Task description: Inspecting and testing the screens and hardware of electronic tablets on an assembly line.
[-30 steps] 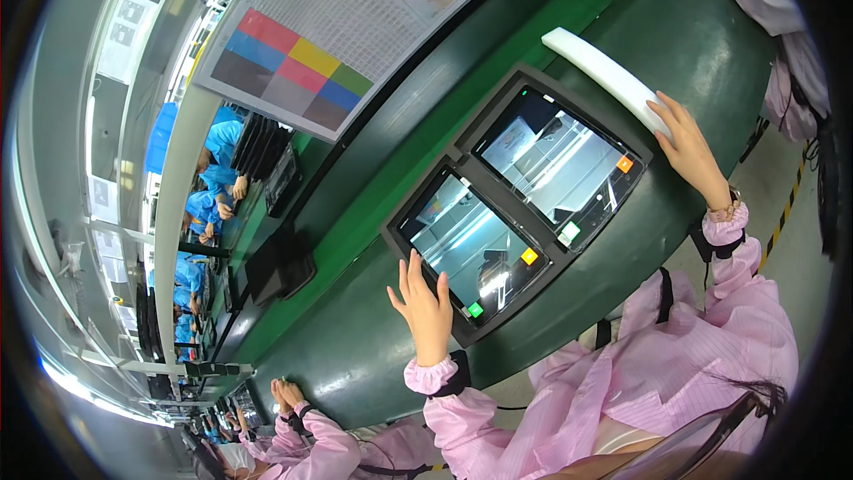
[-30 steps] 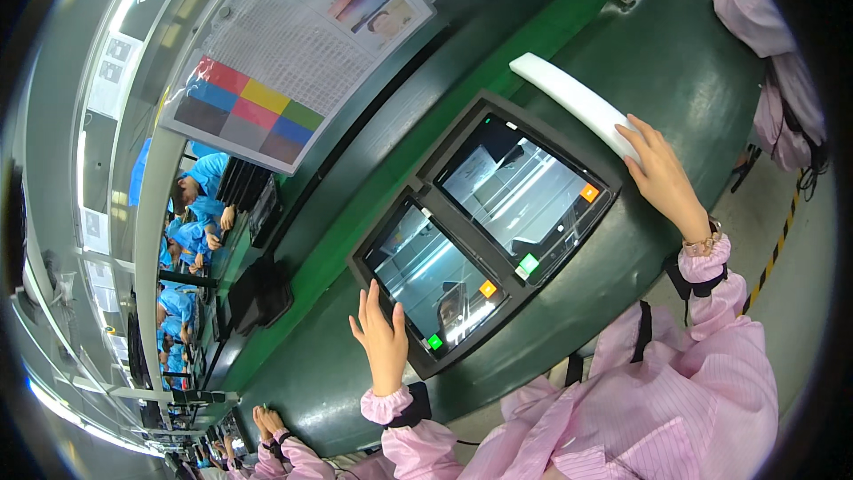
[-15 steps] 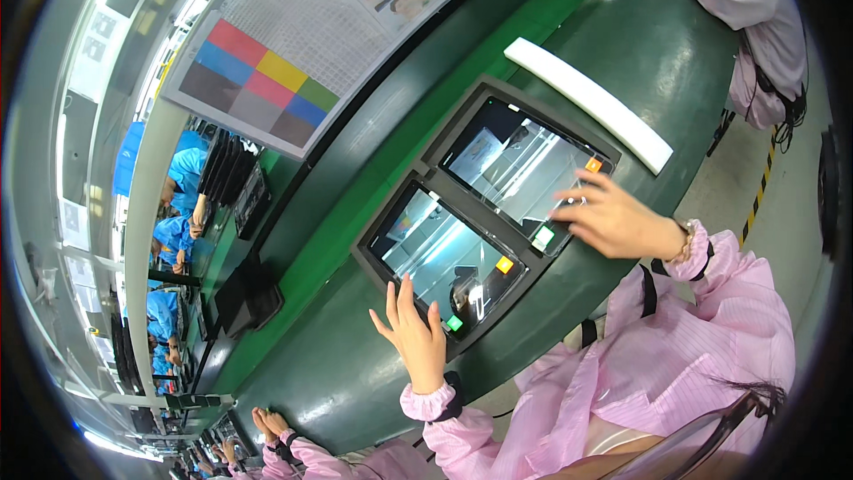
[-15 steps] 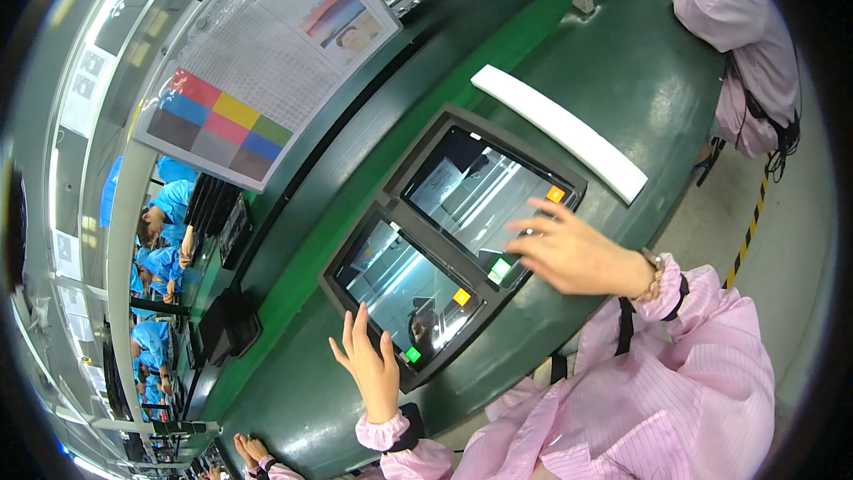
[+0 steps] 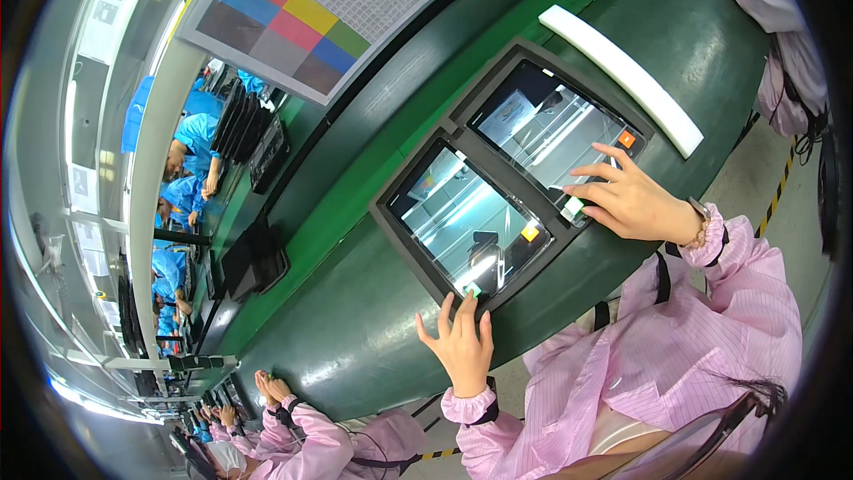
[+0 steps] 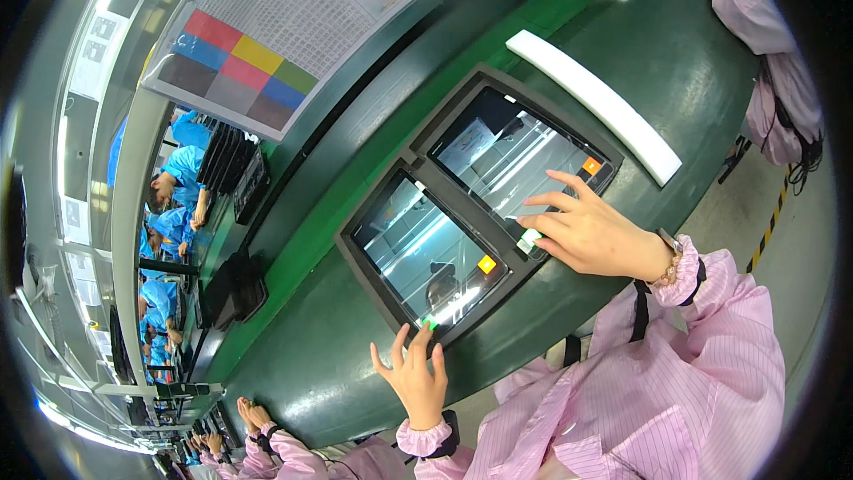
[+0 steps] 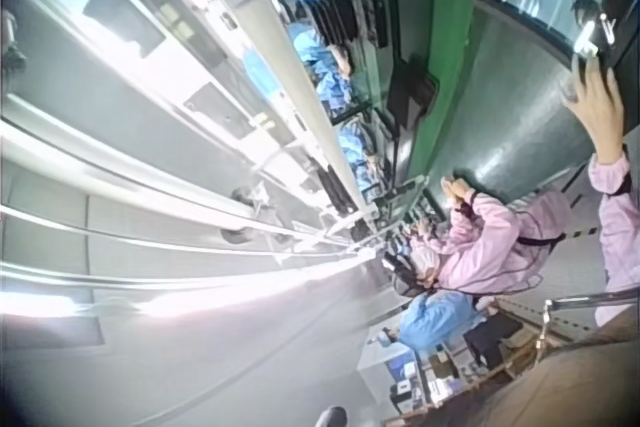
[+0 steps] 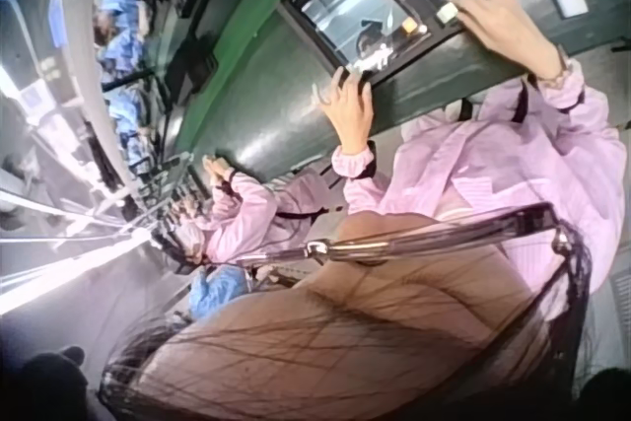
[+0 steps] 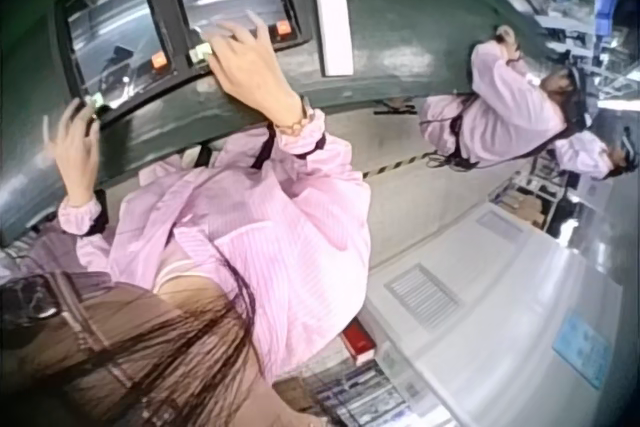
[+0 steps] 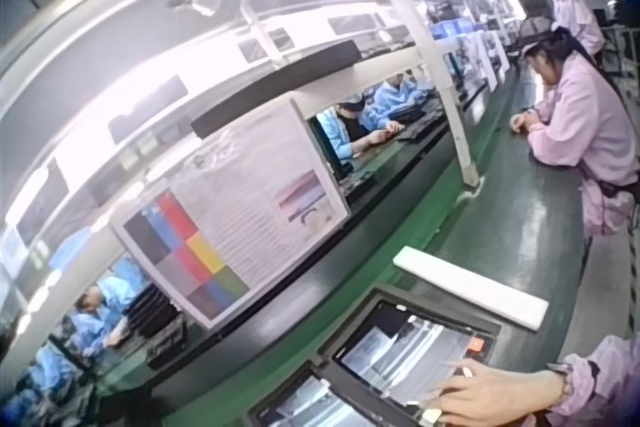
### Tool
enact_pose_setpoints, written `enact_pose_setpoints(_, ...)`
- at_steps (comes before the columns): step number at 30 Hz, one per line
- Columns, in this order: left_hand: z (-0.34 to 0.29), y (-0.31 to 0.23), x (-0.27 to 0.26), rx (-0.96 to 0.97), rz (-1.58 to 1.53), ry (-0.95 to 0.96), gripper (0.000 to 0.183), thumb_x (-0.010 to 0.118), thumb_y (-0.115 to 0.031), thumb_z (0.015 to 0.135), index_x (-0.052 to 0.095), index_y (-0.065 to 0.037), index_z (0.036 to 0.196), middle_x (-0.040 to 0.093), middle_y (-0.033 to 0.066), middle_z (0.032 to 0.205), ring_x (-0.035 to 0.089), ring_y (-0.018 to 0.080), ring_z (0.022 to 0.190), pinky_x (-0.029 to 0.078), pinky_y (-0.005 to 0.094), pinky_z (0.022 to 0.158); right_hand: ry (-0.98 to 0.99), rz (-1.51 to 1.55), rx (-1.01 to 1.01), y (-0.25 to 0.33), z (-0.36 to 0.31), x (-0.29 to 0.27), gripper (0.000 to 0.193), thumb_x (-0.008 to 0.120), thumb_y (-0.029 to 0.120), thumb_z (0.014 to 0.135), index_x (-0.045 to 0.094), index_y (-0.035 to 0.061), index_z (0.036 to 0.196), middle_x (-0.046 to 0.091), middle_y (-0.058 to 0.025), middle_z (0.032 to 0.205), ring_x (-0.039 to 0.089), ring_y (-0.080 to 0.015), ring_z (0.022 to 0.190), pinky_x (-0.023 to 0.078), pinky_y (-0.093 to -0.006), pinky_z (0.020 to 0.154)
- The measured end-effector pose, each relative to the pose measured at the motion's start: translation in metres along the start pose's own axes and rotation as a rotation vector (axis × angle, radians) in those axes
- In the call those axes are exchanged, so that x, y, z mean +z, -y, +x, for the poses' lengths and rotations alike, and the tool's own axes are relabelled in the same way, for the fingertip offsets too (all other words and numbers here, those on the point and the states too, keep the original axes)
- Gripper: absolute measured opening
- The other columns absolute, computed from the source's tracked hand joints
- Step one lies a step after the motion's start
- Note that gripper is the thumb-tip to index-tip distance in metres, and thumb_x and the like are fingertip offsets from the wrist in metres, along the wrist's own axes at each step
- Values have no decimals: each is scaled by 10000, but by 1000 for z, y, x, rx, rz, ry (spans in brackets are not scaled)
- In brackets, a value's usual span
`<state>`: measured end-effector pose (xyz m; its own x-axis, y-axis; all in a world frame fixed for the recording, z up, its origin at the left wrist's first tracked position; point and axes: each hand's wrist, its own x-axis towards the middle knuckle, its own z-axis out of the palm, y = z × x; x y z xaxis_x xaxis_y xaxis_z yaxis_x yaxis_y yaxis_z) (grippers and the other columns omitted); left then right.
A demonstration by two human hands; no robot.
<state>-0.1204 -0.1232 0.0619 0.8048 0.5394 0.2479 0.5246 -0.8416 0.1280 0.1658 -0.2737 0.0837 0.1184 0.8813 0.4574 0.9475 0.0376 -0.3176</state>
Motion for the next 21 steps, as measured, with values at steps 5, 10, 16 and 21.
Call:
enact_pose_setpoints(5,29,11,-13,-15,-20,-74,231,558,-138,855,590,-86,1078,626,-31,1097,505,216,1144,142,513,1080,-25,-27,16,-2,4,-10,260,633,96,792,593,26,1039,607,-67,1021,530,-216,1080,316,-509,1029)
enact_pose_setpoints(10,62,52,-5,-39,45,-89,326,547,-175,881,511,-72,1188,548,-5,1241,451,225,1205,154,526,1073,-3,-28,57,1,0,-11,265,616,69,801,587,32,1062,607,-69,1030,530,-224,1082,307,-501,1038)
enact_pose_setpoints(16,88,79,8,-9,82,-50,346,523,-176,903,480,-76,1231,537,4,1242,424,224,1238,159,550,1061,-30,-24,105,-4,-4,-16,260,604,62,810,583,36,1068,597,-97,1036,530,-233,1074,292,-494,1050)
enact_pose_setpoints(21,101,81,15,30,77,-49,337,511,-207,913,487,-81,1225,546,14,1234,409,216,1258,156,552,1059,-43,-24,110,-7,-1,-16,254,602,57,809,583,34,1061,595,-99,1038,529,-235,1074,291,-494,1050)
